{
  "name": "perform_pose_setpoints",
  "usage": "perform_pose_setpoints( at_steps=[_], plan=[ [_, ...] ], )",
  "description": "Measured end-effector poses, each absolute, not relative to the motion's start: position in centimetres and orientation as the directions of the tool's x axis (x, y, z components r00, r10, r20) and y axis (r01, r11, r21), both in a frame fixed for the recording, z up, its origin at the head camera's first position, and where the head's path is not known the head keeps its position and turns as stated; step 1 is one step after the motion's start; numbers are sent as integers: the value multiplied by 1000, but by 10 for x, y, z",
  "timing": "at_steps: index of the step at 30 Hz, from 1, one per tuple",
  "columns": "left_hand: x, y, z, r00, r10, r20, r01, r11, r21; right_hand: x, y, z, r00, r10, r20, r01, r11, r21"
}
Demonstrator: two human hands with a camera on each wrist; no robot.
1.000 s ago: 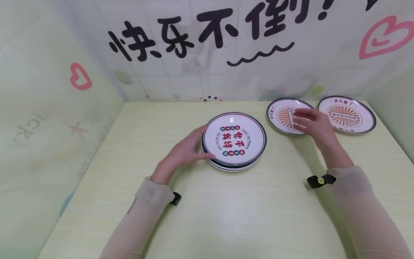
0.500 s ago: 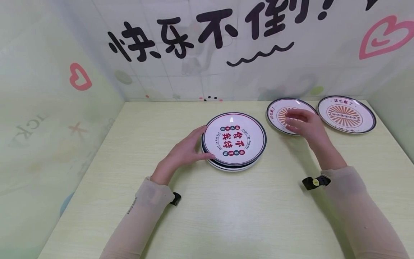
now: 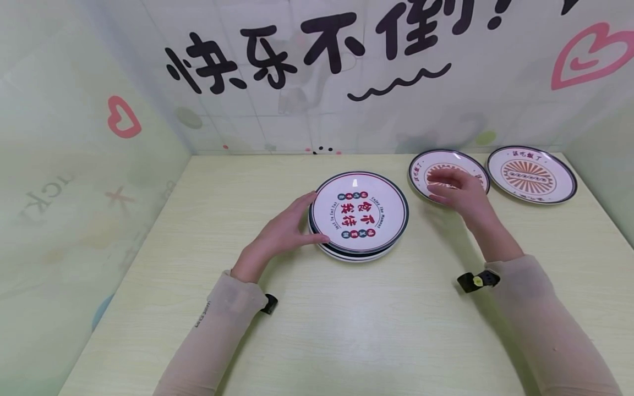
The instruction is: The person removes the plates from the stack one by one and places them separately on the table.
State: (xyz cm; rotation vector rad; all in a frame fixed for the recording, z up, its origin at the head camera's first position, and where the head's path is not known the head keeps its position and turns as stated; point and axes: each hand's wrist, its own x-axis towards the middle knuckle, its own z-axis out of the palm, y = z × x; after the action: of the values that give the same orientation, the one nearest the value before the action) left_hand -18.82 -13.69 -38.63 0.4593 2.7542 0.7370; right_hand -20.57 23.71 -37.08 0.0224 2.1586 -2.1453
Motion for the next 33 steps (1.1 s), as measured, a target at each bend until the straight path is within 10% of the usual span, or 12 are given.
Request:
perform_pose_setpoints(
  at_steps=[33],
  plan=[
    [-188,-137,-386,-918,358,-171,224,824,521,-200,209,-375,-979,-154,-133,96,224,-970]
  ],
)
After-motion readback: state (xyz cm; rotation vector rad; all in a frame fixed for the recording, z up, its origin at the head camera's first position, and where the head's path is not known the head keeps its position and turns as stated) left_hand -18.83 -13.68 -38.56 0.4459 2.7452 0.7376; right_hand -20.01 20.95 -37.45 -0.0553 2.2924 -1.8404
